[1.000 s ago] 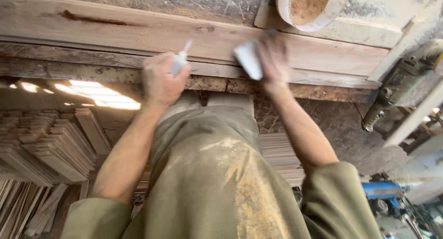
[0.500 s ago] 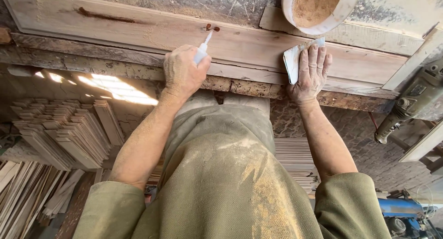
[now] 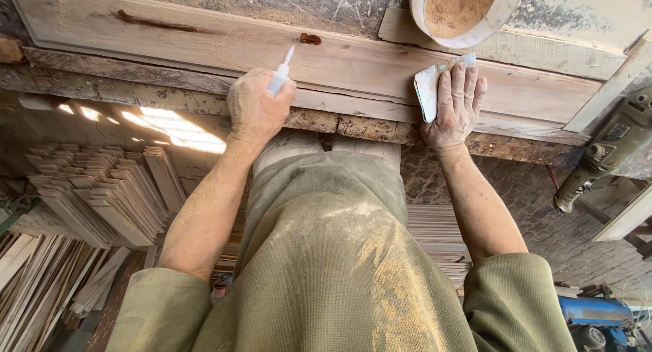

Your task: Applying glue and sanding wooden panels on a workbench.

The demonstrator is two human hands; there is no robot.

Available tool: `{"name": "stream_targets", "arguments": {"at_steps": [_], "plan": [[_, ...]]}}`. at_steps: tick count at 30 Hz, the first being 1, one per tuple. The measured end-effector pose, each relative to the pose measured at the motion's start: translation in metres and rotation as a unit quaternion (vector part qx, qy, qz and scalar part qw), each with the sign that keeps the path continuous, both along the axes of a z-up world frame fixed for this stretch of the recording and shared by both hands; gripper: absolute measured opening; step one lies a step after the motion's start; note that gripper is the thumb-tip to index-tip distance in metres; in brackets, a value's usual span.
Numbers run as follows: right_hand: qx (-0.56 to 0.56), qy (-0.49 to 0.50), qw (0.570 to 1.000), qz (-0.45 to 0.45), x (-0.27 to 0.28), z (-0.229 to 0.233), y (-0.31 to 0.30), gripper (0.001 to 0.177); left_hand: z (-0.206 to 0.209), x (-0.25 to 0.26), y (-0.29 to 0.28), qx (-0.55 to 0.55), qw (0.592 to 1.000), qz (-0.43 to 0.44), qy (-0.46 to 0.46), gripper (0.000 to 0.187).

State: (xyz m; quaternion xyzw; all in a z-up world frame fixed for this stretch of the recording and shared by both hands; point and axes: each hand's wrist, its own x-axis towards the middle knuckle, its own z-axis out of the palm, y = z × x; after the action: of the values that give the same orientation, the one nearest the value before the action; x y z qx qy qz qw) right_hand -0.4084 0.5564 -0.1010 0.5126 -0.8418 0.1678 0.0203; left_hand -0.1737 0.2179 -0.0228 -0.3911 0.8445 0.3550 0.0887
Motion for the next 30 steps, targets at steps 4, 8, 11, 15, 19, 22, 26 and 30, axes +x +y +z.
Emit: {"name": "stream_targets", "arguments": {"at_steps": [4,8,11,15,19,22,26,30], "plan": [[-0.004,-0.002,1.0,-0.002,0.0,0.003,-0.001,0.056,0.016,-0.007,0.001,0.019,1.0,0.014,-0.004,0.031],[-0.01,0.008,1.0,-0.003,0.0,0.002,-0.002,0.056,0.012,-0.021,0.012,0.022,0.999,0.022,0.012,0.035],[-0.017,0.01,1.0,-0.002,-0.001,0.002,-0.004,0.055,0.017,-0.027,0.013,0.03,0.999,0.039,0.012,0.037],[-0.025,0.012,1.0,0.001,-0.002,0.002,-0.003,0.055,0.011,-0.013,0.012,0.069,0.991,0.116,-0.006,0.026],[-0.043,0.009,0.999,0.012,-0.002,0.014,-0.018,0.057,0.008,0.013,0.002,0.052,0.986,0.158,-0.006,0.039],[-0.025,-0.012,0.999,-0.02,0.025,0.05,-0.071,0.055,0.014,0.048,-0.009,0.023,0.971,0.239,0.008,0.031],[0.064,-0.22,0.972,0.058,0.082,0.088,-0.222,0.042,0.047,0.074,-0.029,0.045,0.969,0.205,0.128,0.033],[0.147,-0.283,0.879,0.354,0.171,0.065,-0.314,0.054,0.071,0.12,-0.052,-0.018,0.964,0.251,0.091,0.035]]}}
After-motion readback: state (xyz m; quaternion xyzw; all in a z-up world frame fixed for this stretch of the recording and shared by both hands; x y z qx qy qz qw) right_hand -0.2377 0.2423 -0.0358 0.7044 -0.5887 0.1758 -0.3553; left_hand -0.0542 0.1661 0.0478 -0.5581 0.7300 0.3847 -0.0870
